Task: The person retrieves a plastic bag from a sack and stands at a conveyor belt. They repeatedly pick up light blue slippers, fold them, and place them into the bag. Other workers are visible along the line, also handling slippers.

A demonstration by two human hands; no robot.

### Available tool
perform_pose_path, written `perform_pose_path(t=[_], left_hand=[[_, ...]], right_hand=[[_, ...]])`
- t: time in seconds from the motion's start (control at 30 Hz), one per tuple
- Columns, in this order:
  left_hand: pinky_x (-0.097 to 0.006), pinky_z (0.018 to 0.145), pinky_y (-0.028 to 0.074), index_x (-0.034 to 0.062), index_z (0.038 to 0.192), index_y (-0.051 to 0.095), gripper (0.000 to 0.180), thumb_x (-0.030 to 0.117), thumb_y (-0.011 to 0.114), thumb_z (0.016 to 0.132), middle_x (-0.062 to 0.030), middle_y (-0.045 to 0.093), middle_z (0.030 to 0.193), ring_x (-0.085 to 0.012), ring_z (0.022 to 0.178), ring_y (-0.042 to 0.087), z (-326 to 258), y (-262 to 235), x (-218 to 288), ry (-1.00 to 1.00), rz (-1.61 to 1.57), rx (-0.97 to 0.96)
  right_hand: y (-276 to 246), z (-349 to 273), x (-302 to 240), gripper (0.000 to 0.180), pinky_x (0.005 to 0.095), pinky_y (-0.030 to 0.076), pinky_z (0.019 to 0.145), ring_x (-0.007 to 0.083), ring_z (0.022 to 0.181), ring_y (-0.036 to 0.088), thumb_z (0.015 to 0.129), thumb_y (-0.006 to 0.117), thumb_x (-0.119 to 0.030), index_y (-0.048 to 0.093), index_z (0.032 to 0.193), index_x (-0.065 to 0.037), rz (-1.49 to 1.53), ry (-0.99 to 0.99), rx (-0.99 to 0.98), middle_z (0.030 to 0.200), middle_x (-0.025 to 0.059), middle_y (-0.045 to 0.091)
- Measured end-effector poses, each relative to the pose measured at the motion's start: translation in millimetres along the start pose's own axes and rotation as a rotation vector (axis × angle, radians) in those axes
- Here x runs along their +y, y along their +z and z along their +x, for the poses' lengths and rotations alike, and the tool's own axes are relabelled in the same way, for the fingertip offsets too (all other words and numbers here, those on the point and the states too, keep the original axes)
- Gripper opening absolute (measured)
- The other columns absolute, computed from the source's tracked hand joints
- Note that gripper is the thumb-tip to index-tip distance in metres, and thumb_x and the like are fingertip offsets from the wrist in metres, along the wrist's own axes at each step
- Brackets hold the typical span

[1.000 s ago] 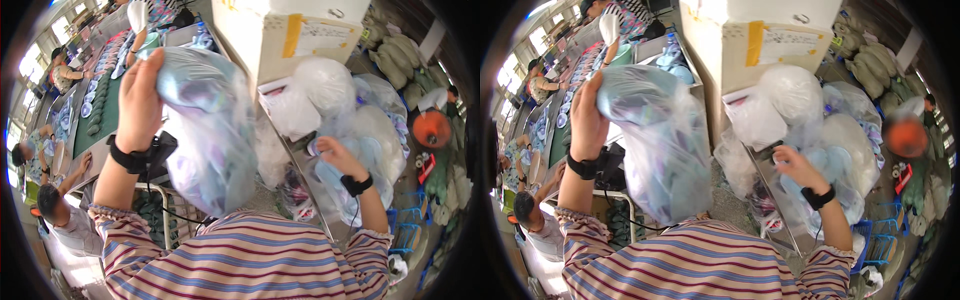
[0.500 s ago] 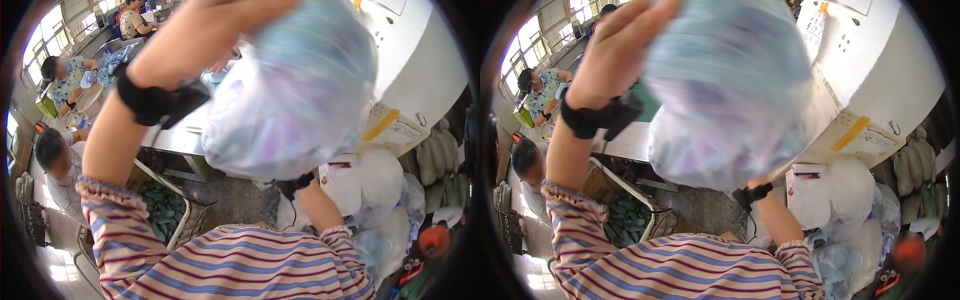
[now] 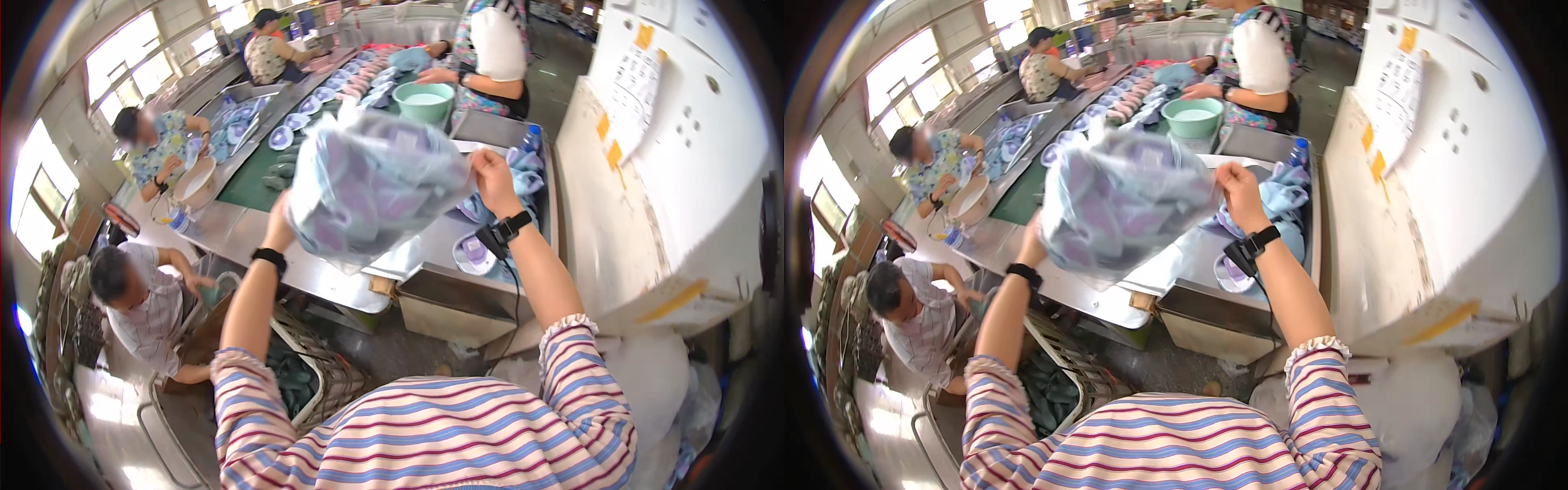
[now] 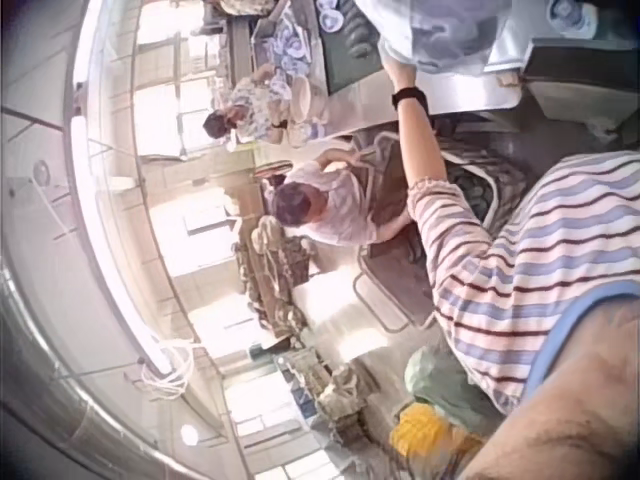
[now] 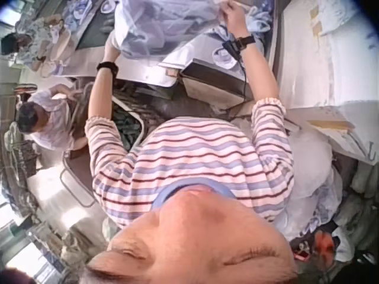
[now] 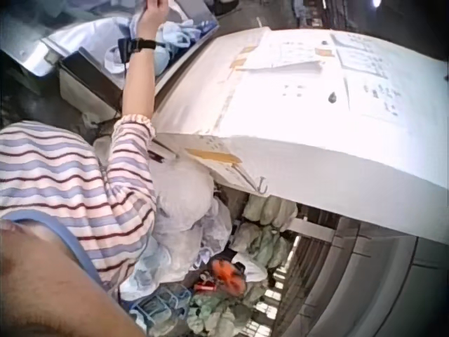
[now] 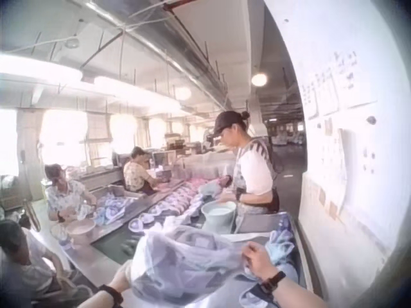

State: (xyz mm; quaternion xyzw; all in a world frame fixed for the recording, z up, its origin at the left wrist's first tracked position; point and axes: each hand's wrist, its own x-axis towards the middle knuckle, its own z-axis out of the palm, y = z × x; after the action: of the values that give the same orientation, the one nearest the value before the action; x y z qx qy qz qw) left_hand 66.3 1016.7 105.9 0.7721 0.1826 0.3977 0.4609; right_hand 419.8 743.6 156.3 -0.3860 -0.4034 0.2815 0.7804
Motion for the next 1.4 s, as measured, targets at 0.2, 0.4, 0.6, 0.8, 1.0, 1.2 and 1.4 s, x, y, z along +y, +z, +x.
perform_pose_path(t=[0.2, 0.4, 0.6, 0.8, 1.0, 1.2, 1.4], left_hand=[[-0.041, 0.085, 0.046, 0.0021, 0.134, 0.032, 0.064, 0.023, 0.062, 0.081, -0.0247, 0.052, 0.119, -0.0371, 0.100, 0.056, -110.8, 74.3, -52.9, -0.766, 0.446, -0.537], [-0.040, 0.093, 0.041, 0.0020, 0.110, 0.053, 0.035, 0.020, 0.060, 0.081, -0.0206, 0.054, 0.111, -0.0351, 0.107, 0.051, -83.8, 71.0, -37.7, -0.512, 0.598, -0.239], [-0.039, 0.093, 0.040, 0.0030, 0.114, 0.053, 0.039, 0.022, 0.060, 0.081, -0.0190, 0.054, 0.116, -0.0335, 0.110, 0.050, 10.0, 95.2, -18.9, -0.285, 0.404, -0.387], [-0.039, 0.089, 0.042, 0.0015, 0.116, 0.053, 0.049, 0.028, 0.067, 0.077, -0.0212, 0.057, 0.112, -0.0327, 0.106, 0.053, 58.6, 124.1, -76.8, -0.128, 0.251, -0.497], [-0.035, 0.065, 0.046, 0.0007, 0.095, 0.060, 0.029, 0.025, 0.066, 0.079, -0.0140, 0.061, 0.078, -0.0284, 0.068, 0.058, 73.3, 121.9, -77.1, -0.212, 0.244, -0.737], [-0.033, 0.068, 0.043, 0.0022, 0.085, 0.055, 0.005, 0.005, 0.059, 0.083, -0.0100, 0.054, 0.078, -0.0248, 0.075, 0.054, 79.0, 106.1, -66.9, 0.056, -0.047, -0.451], [-0.038, 0.071, 0.044, 0.0032, 0.085, 0.054, 0.013, 0.015, 0.059, 0.084, -0.0122, 0.056, 0.083, -0.0320, 0.080, 0.055, 89.1, 111.8, -60.4, -0.069, 0.004, -0.387]], right_hand=[[-55.5, 6.9, 44.3, 0.020, 0.0240, 0.047, 0.061, 0.0096, 0.073, 0.059, 0.088, 0.059, -0.022, 0.059, 0.081, -0.004, -0.472, 0.461, 0.000, 0.076, 0.0028, 0.061], [-26.9, 42.9, 22.9, 0.020, 0.0235, 0.047, 0.061, 0.0096, 0.074, 0.059, 0.088, 0.058, -0.024, 0.058, 0.090, -0.004, -0.680, 0.610, -0.487, 0.081, 0.0018, 0.061], [3.7, 76.7, 38.8, 0.022, 0.0238, 0.046, 0.059, 0.0094, 0.070, 0.057, 0.086, 0.058, -0.024, 0.061, 0.094, -0.003, -0.800, 0.645, -0.632, 0.079, 0.0019, 0.061], [81.5, 129.7, 42.0, 0.021, 0.0248, 0.048, 0.052, 0.0112, 0.059, 0.062, 0.085, 0.058, -0.018, 0.065, 0.088, 0.001, -0.854, 0.449, -0.634, 0.072, 0.0068, 0.064], [69.3, 85.7, 144.5, 0.020, 0.0334, 0.048, 0.061, 0.0264, 0.065, 0.061, 0.078, 0.062, -0.023, 0.066, 0.085, -0.004, -1.367, 0.078, -0.875, 0.074, 0.0113, 0.064], [92.7, 107.1, 81.3, 0.013, 0.0350, 0.043, 0.053, 0.0272, 0.059, 0.058, 0.078, 0.062, -0.018, 0.064, 0.074, -0.006, -1.301, -0.040, -0.743, 0.066, 0.0119, 0.061], [87.7, 143.6, -7.5, 0.019, 0.0204, 0.041, 0.049, 0.0081, 0.056, 0.055, 0.087, 0.060, -0.016, 0.063, 0.079, 0.002, -0.780, 0.297, -0.373, 0.065, 0.0049, 0.060]])
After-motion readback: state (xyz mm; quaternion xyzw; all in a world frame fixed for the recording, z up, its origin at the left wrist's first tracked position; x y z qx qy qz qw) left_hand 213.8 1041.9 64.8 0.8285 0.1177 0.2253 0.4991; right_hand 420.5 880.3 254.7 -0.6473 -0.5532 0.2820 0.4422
